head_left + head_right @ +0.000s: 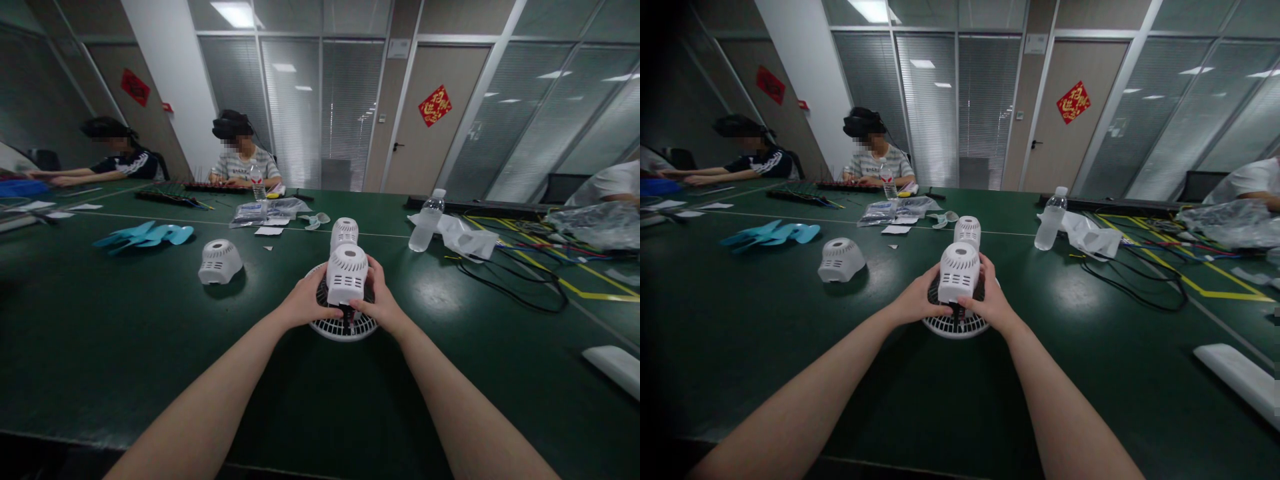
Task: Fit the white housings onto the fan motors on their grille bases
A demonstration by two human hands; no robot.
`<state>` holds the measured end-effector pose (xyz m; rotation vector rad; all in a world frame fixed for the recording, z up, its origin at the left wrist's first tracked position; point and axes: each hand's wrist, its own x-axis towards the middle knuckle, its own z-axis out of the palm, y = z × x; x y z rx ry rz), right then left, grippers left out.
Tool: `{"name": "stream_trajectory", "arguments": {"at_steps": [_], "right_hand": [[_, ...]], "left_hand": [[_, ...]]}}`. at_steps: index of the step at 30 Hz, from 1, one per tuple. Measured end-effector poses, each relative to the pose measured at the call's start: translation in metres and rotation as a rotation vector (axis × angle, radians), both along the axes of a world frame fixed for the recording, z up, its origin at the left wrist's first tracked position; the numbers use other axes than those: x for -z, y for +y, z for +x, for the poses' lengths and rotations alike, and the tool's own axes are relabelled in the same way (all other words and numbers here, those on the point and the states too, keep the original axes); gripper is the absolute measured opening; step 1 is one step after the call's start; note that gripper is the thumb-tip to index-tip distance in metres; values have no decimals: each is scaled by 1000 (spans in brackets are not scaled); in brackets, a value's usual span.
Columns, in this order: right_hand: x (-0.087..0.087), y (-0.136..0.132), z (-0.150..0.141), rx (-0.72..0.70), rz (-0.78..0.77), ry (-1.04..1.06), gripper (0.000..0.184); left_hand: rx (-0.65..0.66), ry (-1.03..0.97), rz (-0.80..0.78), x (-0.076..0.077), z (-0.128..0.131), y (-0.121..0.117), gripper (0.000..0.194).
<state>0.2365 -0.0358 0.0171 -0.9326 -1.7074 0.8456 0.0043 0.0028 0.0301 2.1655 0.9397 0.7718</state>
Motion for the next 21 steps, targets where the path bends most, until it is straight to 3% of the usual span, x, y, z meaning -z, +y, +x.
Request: {"name": "stream_trajectory", "arguments": {"at_steps": [7,21], "right_hand": [[-4,0,6,-63,-86,36,117],[-4,1,3,-64,-65,50,122]], "left_hand": [[-23,32,-36,-1,0,-2,111],[-43,24,-19,3,-1,1,99]]}}
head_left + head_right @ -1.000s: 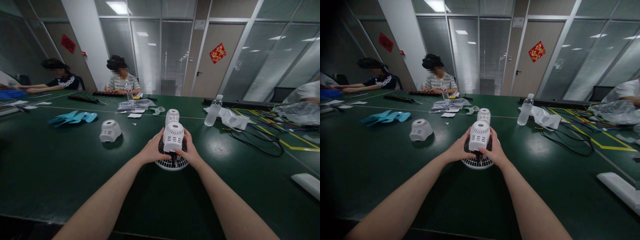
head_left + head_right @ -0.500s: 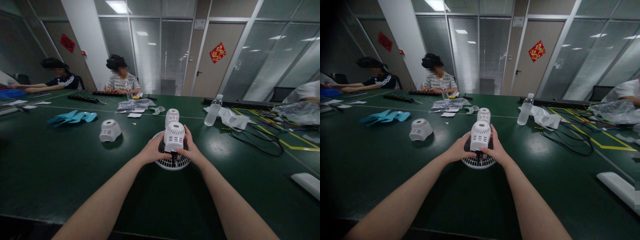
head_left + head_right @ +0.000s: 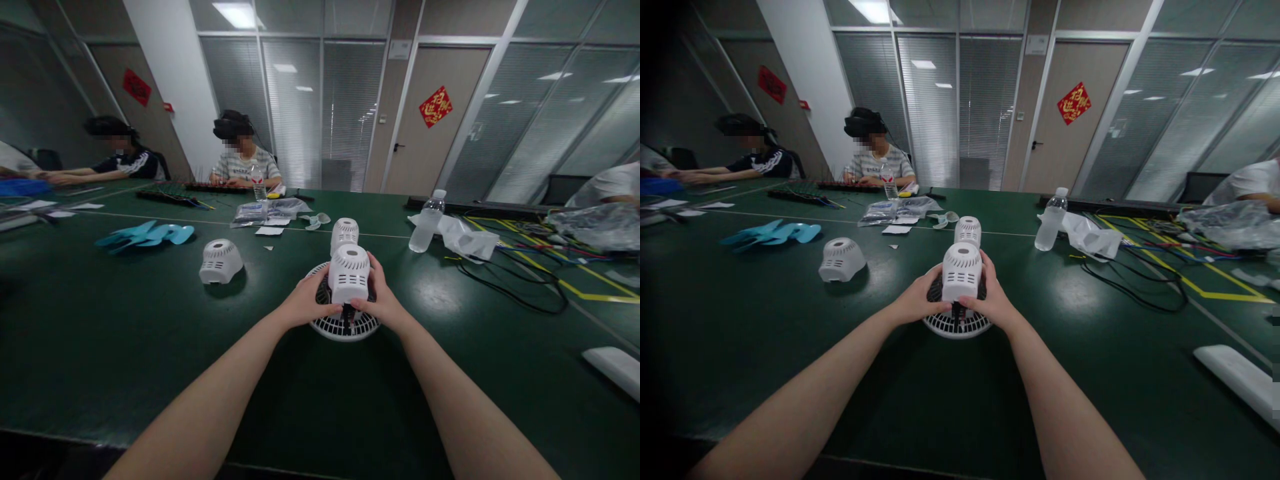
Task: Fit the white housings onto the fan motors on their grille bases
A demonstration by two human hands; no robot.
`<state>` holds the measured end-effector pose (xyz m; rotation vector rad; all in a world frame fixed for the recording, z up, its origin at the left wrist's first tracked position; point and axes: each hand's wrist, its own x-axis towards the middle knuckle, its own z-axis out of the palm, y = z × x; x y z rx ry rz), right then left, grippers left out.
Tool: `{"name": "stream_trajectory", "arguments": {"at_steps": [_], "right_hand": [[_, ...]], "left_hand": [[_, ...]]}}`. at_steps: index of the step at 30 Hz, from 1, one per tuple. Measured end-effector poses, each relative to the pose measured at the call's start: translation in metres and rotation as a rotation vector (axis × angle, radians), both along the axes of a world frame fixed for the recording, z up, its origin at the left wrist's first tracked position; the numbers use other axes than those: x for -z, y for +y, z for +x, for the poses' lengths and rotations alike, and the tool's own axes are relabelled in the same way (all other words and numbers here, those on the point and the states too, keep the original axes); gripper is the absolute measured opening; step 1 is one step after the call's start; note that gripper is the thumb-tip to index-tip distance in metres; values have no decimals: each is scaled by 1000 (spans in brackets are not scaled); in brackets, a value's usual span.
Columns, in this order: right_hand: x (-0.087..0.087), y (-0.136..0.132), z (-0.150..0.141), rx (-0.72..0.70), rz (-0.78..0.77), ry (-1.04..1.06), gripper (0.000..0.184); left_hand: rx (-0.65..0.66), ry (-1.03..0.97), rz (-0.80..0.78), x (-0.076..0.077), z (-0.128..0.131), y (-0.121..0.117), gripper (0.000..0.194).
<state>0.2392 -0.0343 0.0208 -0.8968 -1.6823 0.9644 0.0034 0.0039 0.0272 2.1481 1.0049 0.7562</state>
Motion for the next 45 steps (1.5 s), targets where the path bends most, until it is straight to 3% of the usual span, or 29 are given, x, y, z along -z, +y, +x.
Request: {"name": "stream_trajectory", "arguments": {"at_steps": [7,23,45], "right_hand": [[-1,-1,2,-5,13,-36,118],[-5,-3,0,-21,15,0,118],[1,1,1,34,78,-128,126]], "left_hand": [[54,4,4,1,-2,1,112],[0,-29,-4,-3,0,-5,112],[94,-115,11,10,2,4,115]]}}
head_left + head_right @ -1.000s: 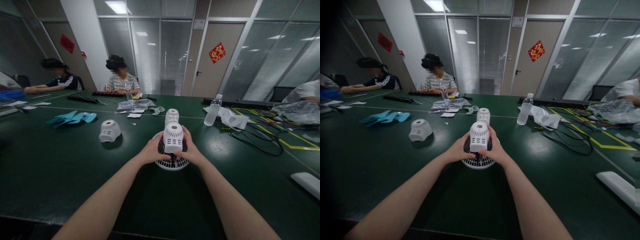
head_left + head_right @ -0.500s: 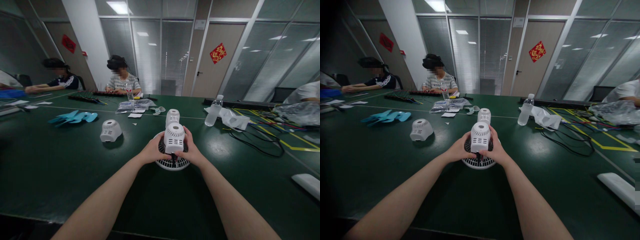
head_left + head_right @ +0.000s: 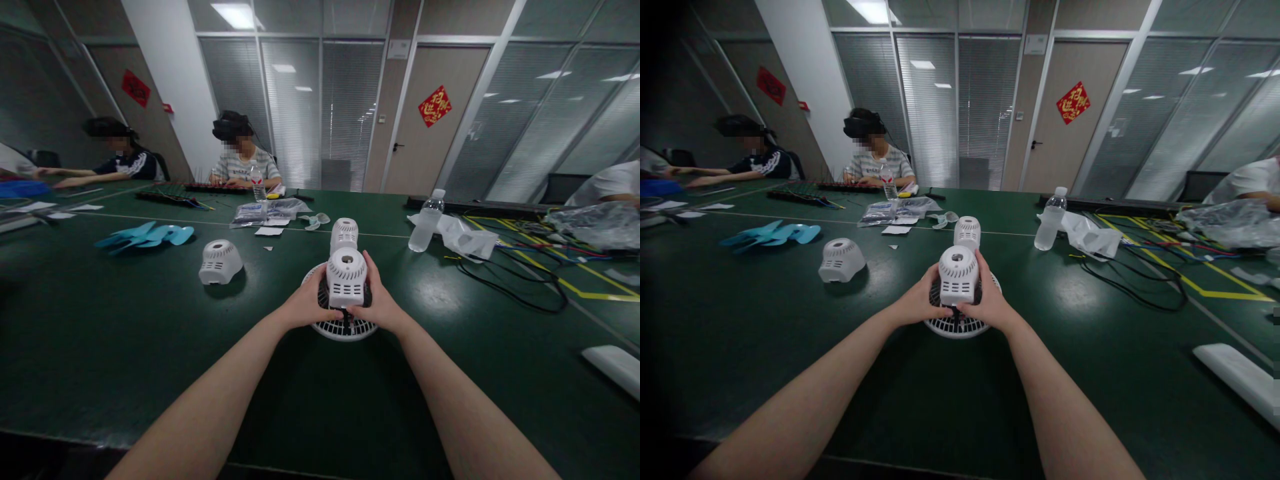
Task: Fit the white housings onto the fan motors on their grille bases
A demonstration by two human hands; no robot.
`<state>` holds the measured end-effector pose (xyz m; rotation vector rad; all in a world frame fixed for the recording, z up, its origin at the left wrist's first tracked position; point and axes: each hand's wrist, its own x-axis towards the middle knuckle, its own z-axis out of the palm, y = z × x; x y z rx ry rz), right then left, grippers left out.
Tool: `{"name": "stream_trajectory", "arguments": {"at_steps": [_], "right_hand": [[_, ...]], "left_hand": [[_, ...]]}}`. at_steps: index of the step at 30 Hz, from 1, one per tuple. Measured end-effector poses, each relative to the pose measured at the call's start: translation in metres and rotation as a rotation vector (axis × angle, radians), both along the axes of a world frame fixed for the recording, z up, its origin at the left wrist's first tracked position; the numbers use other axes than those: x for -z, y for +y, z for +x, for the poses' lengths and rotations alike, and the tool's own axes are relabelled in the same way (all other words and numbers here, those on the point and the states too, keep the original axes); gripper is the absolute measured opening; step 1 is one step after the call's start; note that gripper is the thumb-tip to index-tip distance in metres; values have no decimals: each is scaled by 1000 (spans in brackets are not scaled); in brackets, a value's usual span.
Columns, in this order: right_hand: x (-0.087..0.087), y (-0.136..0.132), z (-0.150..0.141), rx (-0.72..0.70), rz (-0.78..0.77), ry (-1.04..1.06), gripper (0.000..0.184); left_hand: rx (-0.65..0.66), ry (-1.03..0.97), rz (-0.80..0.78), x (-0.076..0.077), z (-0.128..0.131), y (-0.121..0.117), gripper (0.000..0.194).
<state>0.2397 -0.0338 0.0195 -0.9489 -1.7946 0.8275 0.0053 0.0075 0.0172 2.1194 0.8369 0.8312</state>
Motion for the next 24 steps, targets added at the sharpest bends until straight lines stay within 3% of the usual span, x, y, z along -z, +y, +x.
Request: {"name": "stream_trajectory", "arguments": {"at_steps": [8,16,24], "right_hand": [[-4,-1,1,-11,-49,50,121],[-4,0,-1,-38,-38,72,121],[-11,-7,-6,51,-104,20,123]], "left_hand": [[-43,27,-21,-7,-1,-3,110],[-57,-3,-8,-3,1,0,110],[-20,-3,20,-6,1,2,118]]}}
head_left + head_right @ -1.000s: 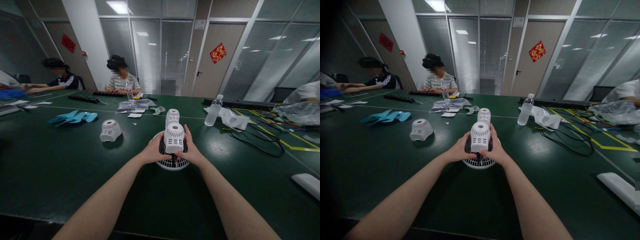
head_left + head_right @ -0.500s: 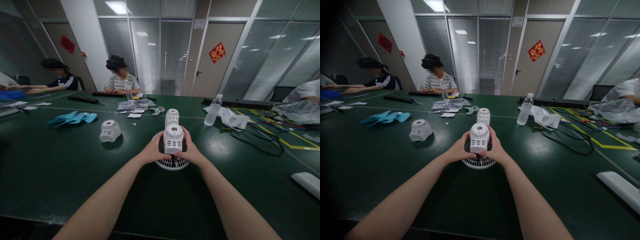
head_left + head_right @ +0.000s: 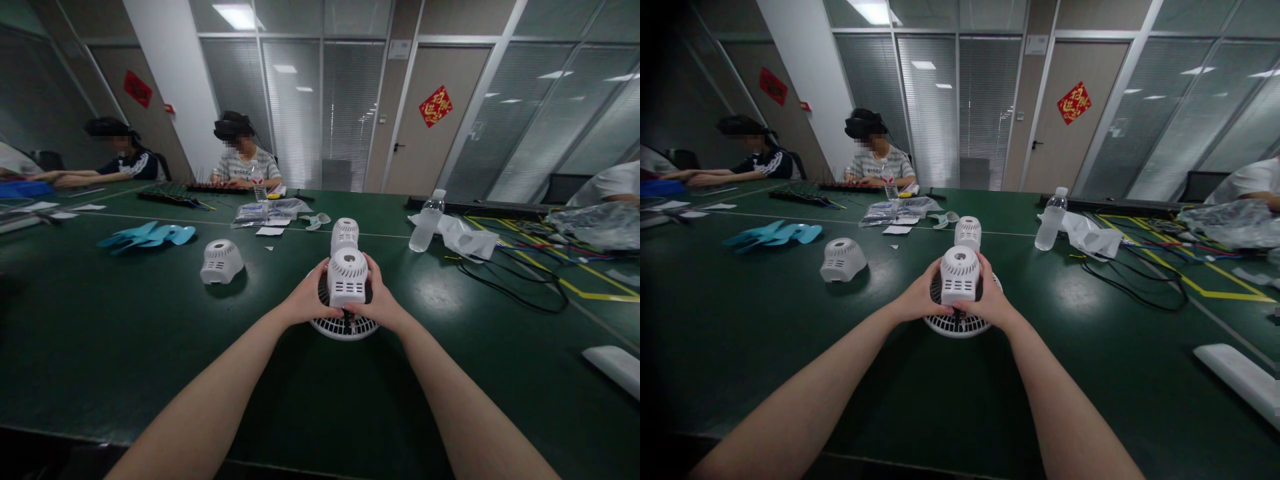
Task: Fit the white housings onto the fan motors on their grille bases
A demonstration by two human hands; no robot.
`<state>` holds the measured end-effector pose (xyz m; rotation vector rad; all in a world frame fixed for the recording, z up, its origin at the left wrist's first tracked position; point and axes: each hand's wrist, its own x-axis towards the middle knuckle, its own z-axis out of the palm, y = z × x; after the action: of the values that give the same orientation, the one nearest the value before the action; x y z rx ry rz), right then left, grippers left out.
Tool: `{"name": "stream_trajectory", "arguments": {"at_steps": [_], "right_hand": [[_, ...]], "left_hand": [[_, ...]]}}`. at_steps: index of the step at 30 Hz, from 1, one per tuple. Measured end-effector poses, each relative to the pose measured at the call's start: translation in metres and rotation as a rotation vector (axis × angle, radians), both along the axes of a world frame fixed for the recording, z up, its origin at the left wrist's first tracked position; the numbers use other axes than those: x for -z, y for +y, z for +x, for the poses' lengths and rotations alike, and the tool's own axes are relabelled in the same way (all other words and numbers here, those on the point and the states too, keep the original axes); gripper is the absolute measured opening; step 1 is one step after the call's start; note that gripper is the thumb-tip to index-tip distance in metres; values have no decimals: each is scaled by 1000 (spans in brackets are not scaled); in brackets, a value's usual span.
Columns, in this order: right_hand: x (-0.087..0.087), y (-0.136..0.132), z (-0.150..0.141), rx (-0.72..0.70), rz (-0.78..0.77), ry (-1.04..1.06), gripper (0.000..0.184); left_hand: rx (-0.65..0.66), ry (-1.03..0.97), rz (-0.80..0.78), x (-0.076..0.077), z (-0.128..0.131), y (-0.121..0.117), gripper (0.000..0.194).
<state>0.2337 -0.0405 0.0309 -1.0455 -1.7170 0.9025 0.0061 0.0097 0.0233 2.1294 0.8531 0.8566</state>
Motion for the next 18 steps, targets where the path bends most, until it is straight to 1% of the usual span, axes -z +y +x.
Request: {"name": "stream_trajectory", "arguments": {"at_steps": [3,5,10,14,18], "right_hand": [[-1,0,0,-2,-4,-7,122],[0,1,0,-9,-3,-2,121],[2,4,3,-34,-11,19,120],[3,4,4,-39,-19,31,120],[4,4,2,-52,4,63,119]], "left_hand": [[11,51,33,0,0,2,111],[8,71,28,0,0,3,108],[0,60,-11,1,0,2,108],[-6,35,-10,3,1,3,110],[-7,8,0,6,2,6,108]]}}
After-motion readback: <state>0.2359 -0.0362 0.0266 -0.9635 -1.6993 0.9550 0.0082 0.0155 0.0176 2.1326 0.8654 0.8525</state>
